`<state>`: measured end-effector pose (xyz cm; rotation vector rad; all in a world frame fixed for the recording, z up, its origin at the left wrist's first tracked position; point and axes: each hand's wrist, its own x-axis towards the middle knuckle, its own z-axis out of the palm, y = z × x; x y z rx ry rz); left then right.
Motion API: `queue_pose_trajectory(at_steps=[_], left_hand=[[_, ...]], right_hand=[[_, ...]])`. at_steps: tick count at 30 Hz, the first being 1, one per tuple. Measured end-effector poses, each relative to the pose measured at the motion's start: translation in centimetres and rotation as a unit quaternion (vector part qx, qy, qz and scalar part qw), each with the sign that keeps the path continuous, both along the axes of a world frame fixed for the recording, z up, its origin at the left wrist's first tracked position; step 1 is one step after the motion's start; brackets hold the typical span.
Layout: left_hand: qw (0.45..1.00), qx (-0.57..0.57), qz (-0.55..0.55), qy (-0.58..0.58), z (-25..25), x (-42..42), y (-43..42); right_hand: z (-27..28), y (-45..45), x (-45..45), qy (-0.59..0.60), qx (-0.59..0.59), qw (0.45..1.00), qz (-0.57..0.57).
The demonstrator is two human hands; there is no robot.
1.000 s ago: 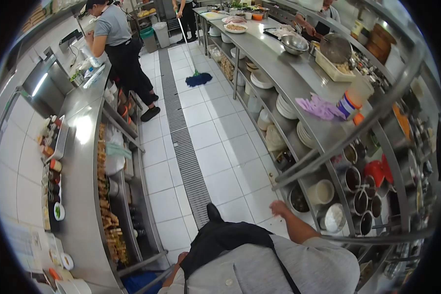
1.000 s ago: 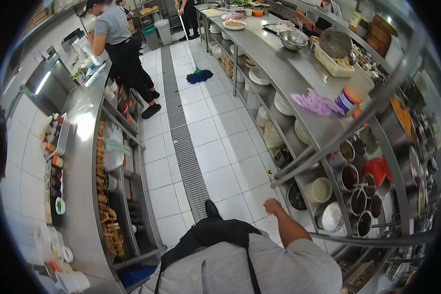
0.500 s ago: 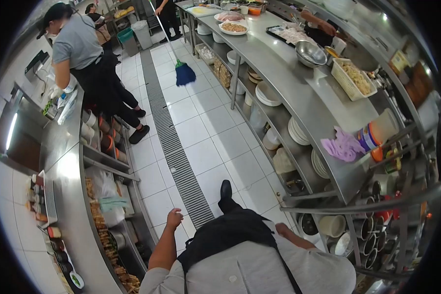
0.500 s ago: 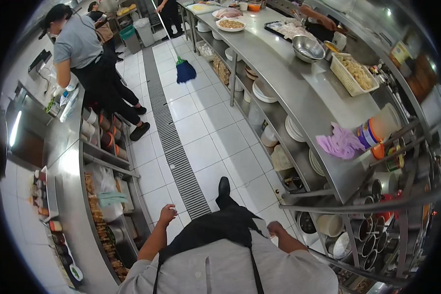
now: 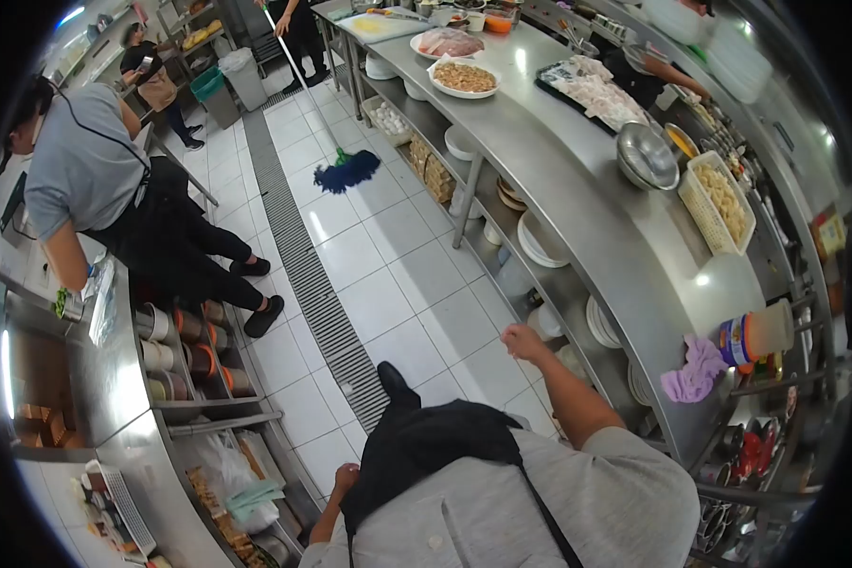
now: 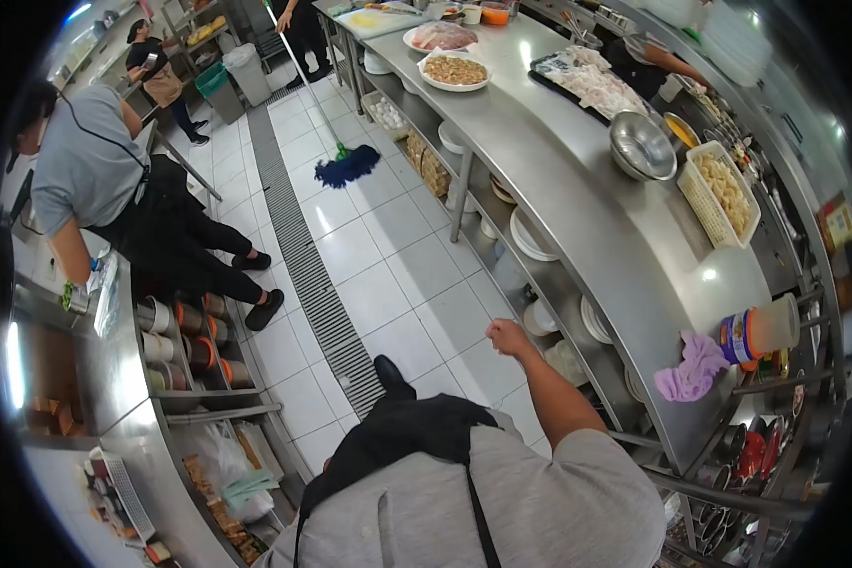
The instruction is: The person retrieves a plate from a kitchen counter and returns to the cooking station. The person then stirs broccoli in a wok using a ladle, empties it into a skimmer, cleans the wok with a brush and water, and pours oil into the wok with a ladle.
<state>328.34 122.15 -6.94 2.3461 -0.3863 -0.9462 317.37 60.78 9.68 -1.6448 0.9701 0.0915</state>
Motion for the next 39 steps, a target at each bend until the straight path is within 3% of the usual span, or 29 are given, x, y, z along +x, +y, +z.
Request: queue_pose_trajectory(at_steps=[2, 5, 6, 8, 9, 11, 13, 15, 17, 20, 21, 23, 26, 28, 30, 31, 32, 34, 36, 38, 39], left_hand=[[0.997, 0.023, -0.077, -0.014, 0.7, 5.7, -2.9], [0.956, 0.004, -0.236, -0.177, 0.5, 15.1, -7.0], [0.994, -0.045, -0.071, -0.068, 3.2, 20.4, -9.1], [0.999, -0.033, -0.021, 0.010, 4.8, 27.2, -13.5], [0.982, -0.046, 0.116, 0.139, 4.0, 30.6, -15.1], [0.988, -0.020, 0.085, 0.126, 4.8, 36.3, -18.5], [0.976, -0.058, 0.150, 0.146, 6.4, 40.7, -22.8], [0.975, -0.073, 0.161, 0.136, 6.1, 44.0, -25.8], [0.982, -0.094, 0.117, 0.112, 4.5, 47.2, -28.6], [0.958, -0.087, 0.197, 0.190, 5.9, 49.0, -32.3], [0.965, -0.098, 0.161, 0.181, 6.4, 49.9, -33.2], [0.983, -0.067, 0.139, 0.101, 6.4, 52.1, -35.2], [0.969, -0.067, 0.205, 0.125, 5.1, 56.5, -37.7], [0.988, -0.088, 0.112, 0.053, 7.0, 60.1, -40.6], [0.994, -0.099, 0.039, -0.027, 5.9, 65.2, -43.5], [0.991, -0.111, 0.076, 0.027, 4.3, 68.1, -45.3], [0.992, -0.091, -0.024, -0.083, -1.6, 72.3, -46.1], [0.985, -0.020, -0.120, -0.126, 5.6, 76.8, -53.1], [0.993, -0.068, -0.060, -0.076, 6.3, 81.5, -59.5], [0.976, -0.168, -0.097, -0.096, 5.5, 86.4, -65.3], [0.978, -0.162, -0.107, -0.073, 6.5, 88.4, -68.5]], right_hand=[[0.5, -0.3, 4.2, -0.012, -0.044, 0.999, 0.020], [2.8, -0.6, 9.0, -0.006, -0.069, 0.997, 0.027], [4.5, -1.1, 12.1, -0.028, -0.090, 0.995, 0.021], [6.9, -2.0, 15.0, -0.039, -0.148, 0.988, -0.002], [7.8, -2.7, 16.5, -0.051, -0.204, 0.977, -0.021], [9.7, -4.9, 19.3, -0.062, -0.226, 0.970, -0.060], [10.9, -7.8, 22.3, -0.078, -0.216, 0.970, -0.083], [11.4, -11.1, 25.3, -0.135, -0.358, 0.920, -0.087], [13.0, -13.9, 28.4, -0.125, -0.396, 0.903, -0.112], [15.9, -16.9, 33.4, -0.122, -0.420, 0.890, -0.131], [16.6, -17.9, 35.5, -0.137, -0.421, 0.887, -0.134], [16.7, -20.1, 39.3, -0.154, -0.408, 0.895, -0.090], [17.7, -23.1, 47.1, -0.190, -0.429, 0.882, -0.025], [19.2, -24.8, 53.1, -0.210, -0.429, 0.879, 0.007], [19.3, -27.3, 58.7, -0.215, -0.455, 0.863, 0.038], [18.7, -28.9, 61.7, -0.213, -0.488, 0.844, 0.056], [18.6, -30.4, 64.6, -0.207, -0.499, 0.839, 0.060], [18.2, -32.9, 69.7, -0.156, -0.515, 0.841, 0.061], [16.1, -35.7, 73.8, -0.142, -0.552, 0.819, 0.068], [13.6, -39.1, 77.5, -0.095, -0.602, 0.786, 0.107], [13.2, -40.2, 79.0, -0.064, -0.617, 0.776, 0.114]])
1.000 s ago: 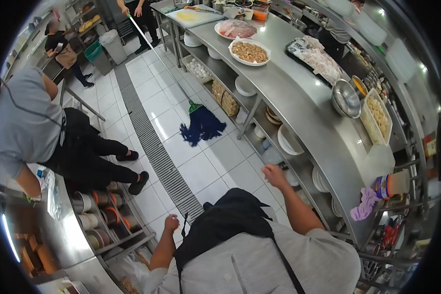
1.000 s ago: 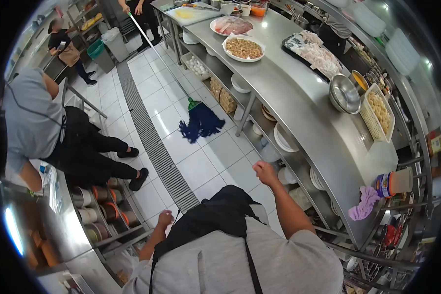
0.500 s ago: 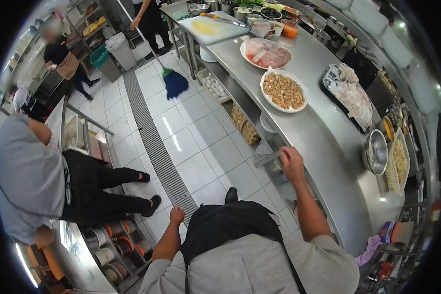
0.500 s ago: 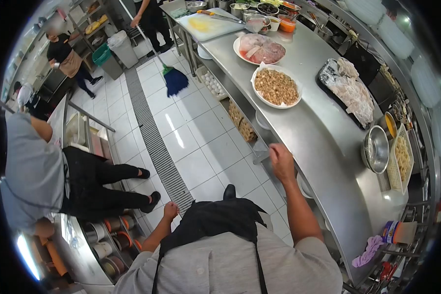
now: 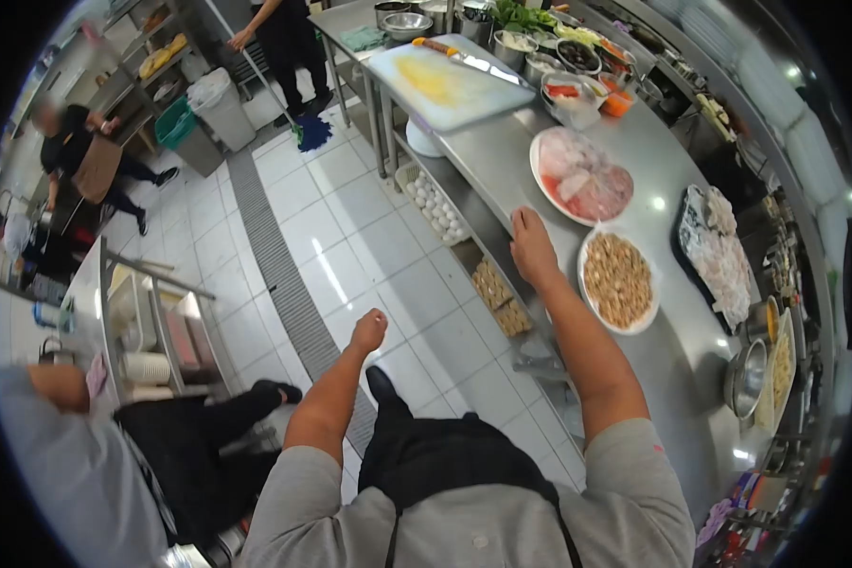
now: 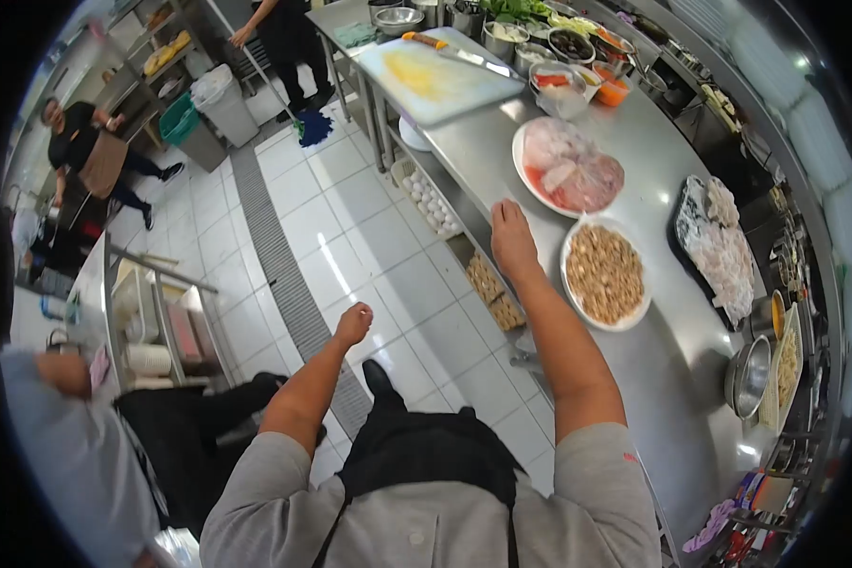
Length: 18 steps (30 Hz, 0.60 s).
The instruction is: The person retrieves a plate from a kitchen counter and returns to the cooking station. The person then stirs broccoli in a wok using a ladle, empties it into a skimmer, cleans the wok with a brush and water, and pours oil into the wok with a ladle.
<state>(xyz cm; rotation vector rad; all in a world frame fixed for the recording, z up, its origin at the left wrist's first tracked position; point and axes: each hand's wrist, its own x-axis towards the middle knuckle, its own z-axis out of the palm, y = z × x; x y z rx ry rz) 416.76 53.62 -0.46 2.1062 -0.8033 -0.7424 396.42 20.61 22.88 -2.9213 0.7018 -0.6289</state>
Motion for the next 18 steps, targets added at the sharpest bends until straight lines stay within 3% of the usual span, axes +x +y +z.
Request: queue_pose_trajectory(at_steps=[2, 7, 16, 18], left_hand=[[0.998, 0.013, -0.057, -0.031, 2.4, 3.9, -6.0], [0.991, -0.030, -0.111, -0.072, 2.1, 14.0, -20.9], [0.977, -0.149, 0.072, -0.138, 3.4, 25.8, -42.6], [0.977, -0.087, 0.070, -0.181, 1.5, 27.8, -46.3]], right_hand=[[-0.9, -1.6, 2.2, 0.059, -0.022, 0.997, -0.032], [-0.1, -2.0, 3.0, 0.092, 0.010, 0.995, -0.031], [1.2, -2.8, 4.7, 0.154, 0.052, 0.984, -0.074], [1.5, -2.8, 4.8, 0.159, 0.058, 0.982, -0.082]])
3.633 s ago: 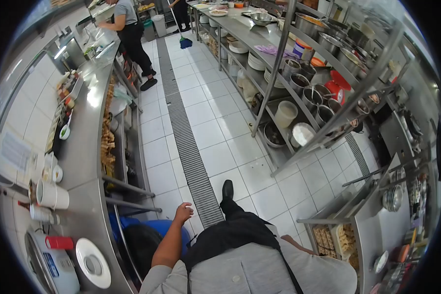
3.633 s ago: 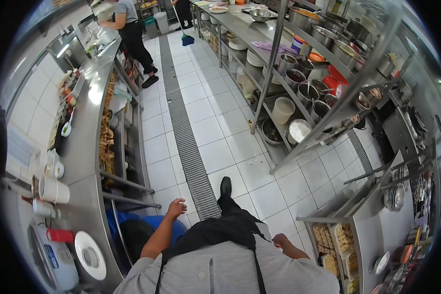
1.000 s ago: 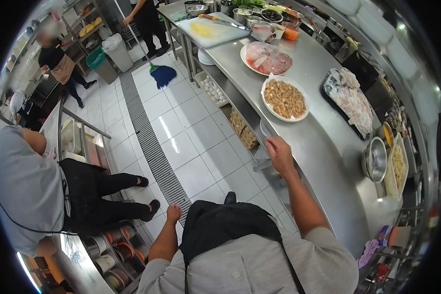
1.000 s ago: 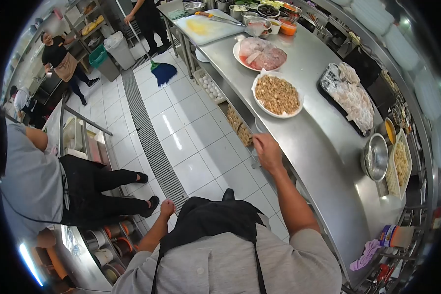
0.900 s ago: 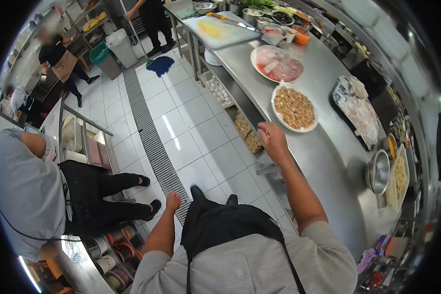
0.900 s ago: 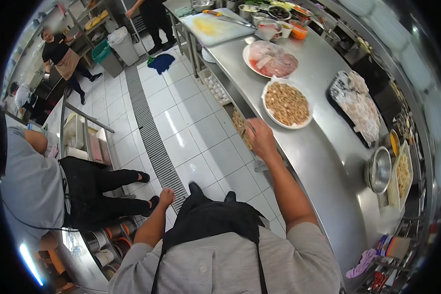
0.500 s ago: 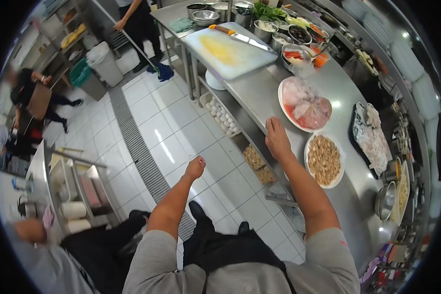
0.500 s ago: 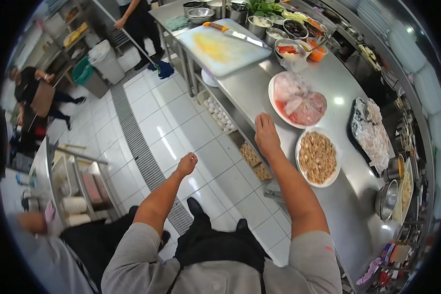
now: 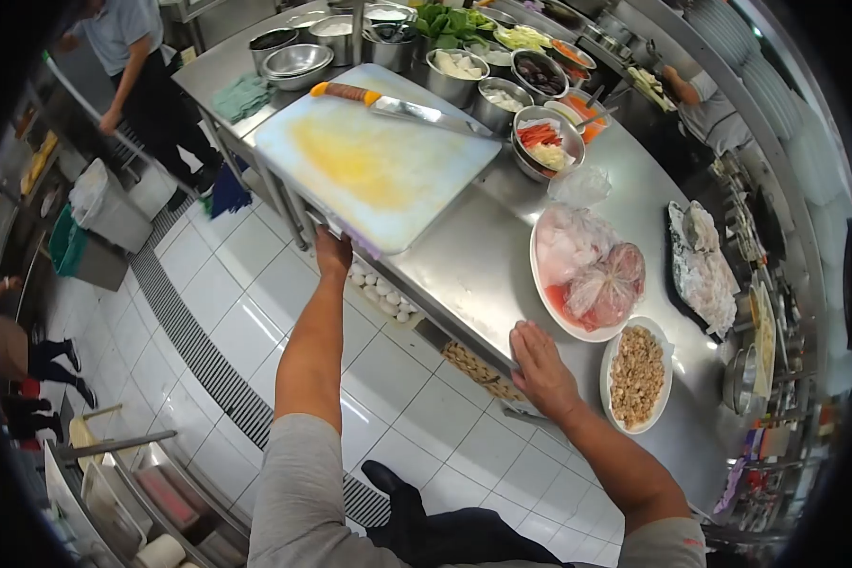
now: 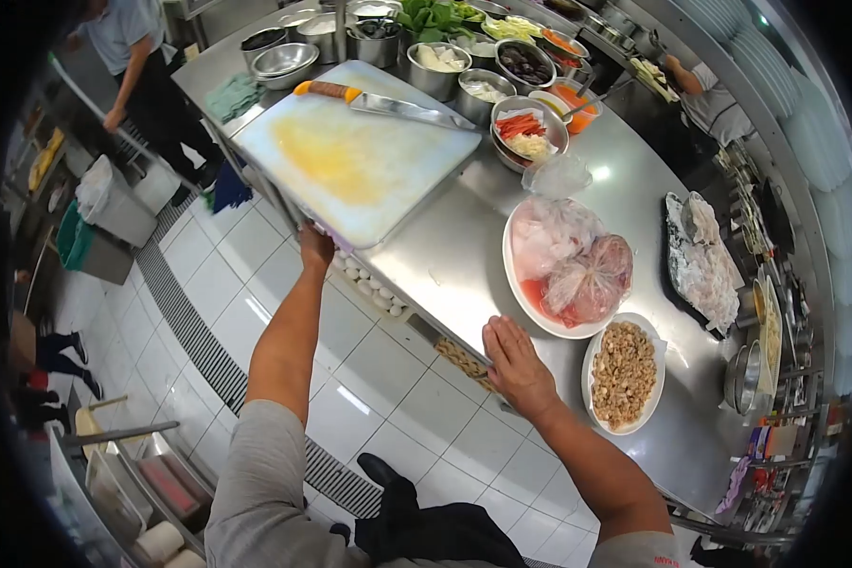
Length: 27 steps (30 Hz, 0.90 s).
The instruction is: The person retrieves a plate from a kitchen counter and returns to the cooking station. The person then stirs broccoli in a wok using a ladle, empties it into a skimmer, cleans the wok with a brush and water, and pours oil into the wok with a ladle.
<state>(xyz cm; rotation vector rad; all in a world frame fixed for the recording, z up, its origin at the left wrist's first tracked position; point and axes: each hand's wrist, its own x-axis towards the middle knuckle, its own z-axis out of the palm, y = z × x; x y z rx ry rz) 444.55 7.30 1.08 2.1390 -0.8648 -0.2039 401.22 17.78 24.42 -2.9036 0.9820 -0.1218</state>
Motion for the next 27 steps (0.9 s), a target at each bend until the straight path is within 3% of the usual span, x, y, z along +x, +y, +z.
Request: queue_pose_trajectory(at_steps=[1, 2, 3, 4, 6, 10, 27], left_hand=[[0.998, 0.049, -0.001, -0.035, -0.9, 1.0, -1.3], [0.998, 0.048, -0.003, -0.034, -7.6, 2.9, -4.6], [0.916, -0.318, -0.100, 0.222, -13.9, 6.1, -7.1], [0.650, -0.479, -0.020, 0.590, -8.2, 3.7, -6.1], [0.853, -0.362, -0.181, 0.330, -15.7, 5.6, -9.4], [0.826, -0.361, -0.190, 0.389, -15.4, 2.8, -11.8], [0.701, -0.385, -0.175, 0.574, -11.3, 6.9, -11.1]], right_hand=[[0.0, 0.0, 0.0, 0.000, 0.007, 1.000, -0.003], [0.1, -0.2, 0.2, -0.001, 0.012, 1.000, -0.005], [0.2, -0.3, 0.2, 0.000, 0.023, 1.000, -0.006], [0.2, -0.5, 0.2, 0.004, 0.024, 1.000, -0.015], [0.3, -0.7, 0.3, 0.004, 0.041, 0.999, -0.010], [0.4, -1.0, 0.3, 0.011, 0.054, 0.998, -0.016], [0.3, -1.3, 0.0, 0.019, 0.066, 0.998, -0.017]])
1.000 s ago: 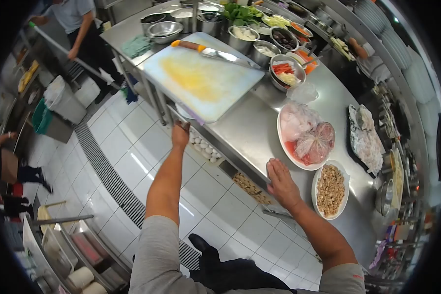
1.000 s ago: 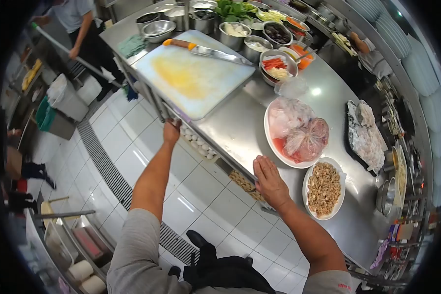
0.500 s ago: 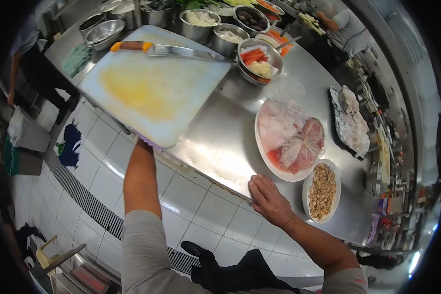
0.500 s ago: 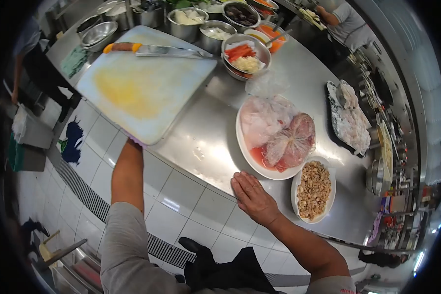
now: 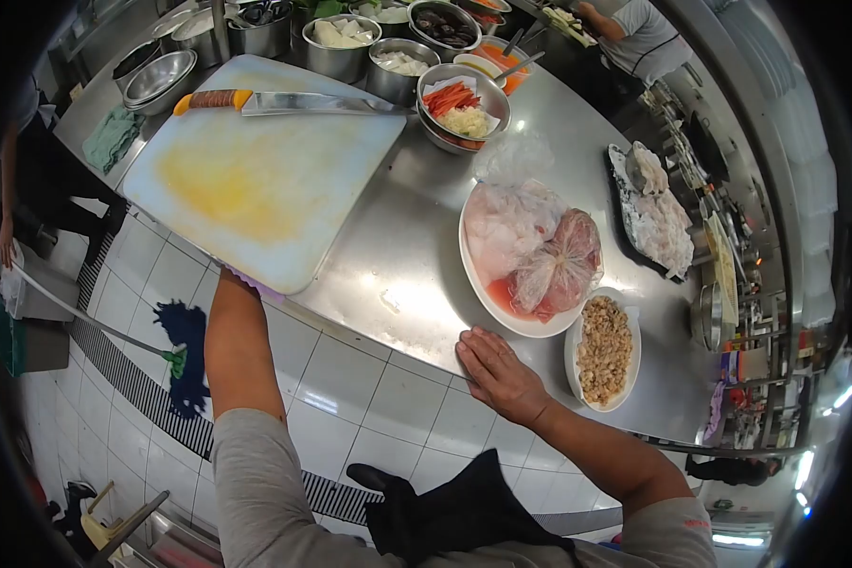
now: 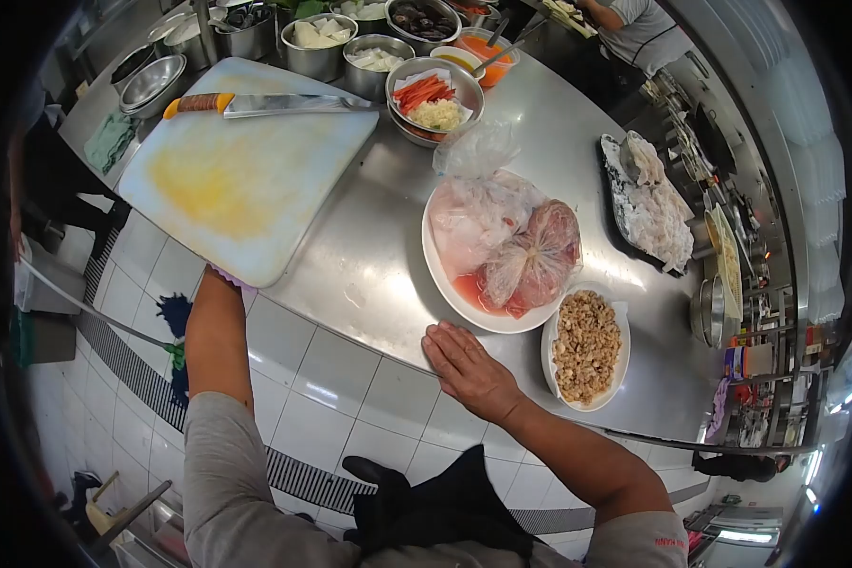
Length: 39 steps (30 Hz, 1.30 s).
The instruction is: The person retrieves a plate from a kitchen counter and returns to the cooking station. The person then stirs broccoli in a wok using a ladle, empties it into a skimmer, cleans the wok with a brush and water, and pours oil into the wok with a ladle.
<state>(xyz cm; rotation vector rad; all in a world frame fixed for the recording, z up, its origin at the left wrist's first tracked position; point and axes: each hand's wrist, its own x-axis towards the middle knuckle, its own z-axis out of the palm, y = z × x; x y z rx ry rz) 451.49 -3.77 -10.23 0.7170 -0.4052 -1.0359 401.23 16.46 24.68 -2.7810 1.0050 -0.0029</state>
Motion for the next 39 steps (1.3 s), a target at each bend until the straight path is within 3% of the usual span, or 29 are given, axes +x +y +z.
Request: queue_pose_trajectory(at_steps=[15, 17, 19, 20, 23, 27, 30, 34, 39], left_hand=[[0.988, 0.026, 0.102, 0.114, 6.9, -2.7, 4.6], [0.991, 0.009, 0.106, 0.082, 7.7, -3.5, 6.6], [0.983, 0.131, 0.126, 0.021, 8.5, -4.1, 8.7], [0.953, 0.190, 0.179, -0.151, 9.4, -5.0, 10.2], [0.891, 0.276, 0.192, -0.305, 11.2, -7.6, 16.4], [0.874, 0.297, 0.152, -0.353, 13.7, -13.7, 27.7], [0.912, 0.286, 0.082, -0.282, 13.3, -18.5, 35.5], [0.839, 0.333, 0.008, -0.430, 14.3, -24.6, 44.7], [0.848, 0.261, -0.076, -0.455, 18.8, -32.9, 52.8]], right_hand=[[-0.3, 0.6, 0.6, -0.014, -0.021, 1.000, 0.000], [-0.4, 0.7, 0.5, -0.014, -0.026, 1.000, -0.004], [-0.8, 0.8, 0.3, -0.015, -0.036, 0.999, 0.000], [-0.8, 0.8, 0.3, -0.016, -0.049, 0.999, 0.002], [-1.0, 1.0, 0.0, -0.034, -0.044, 0.998, 0.001], [-1.5, 1.3, -0.3, -0.049, -0.081, 0.995, 0.012], [-1.7, 1.7, -0.7, -0.071, -0.095, 0.993, 0.023], [-2.5, 1.9, -1.8, -0.120, -0.102, 0.986, 0.053], [-3.6, 6.6, -3.0, -0.181, -0.158, 0.970, 0.041]])
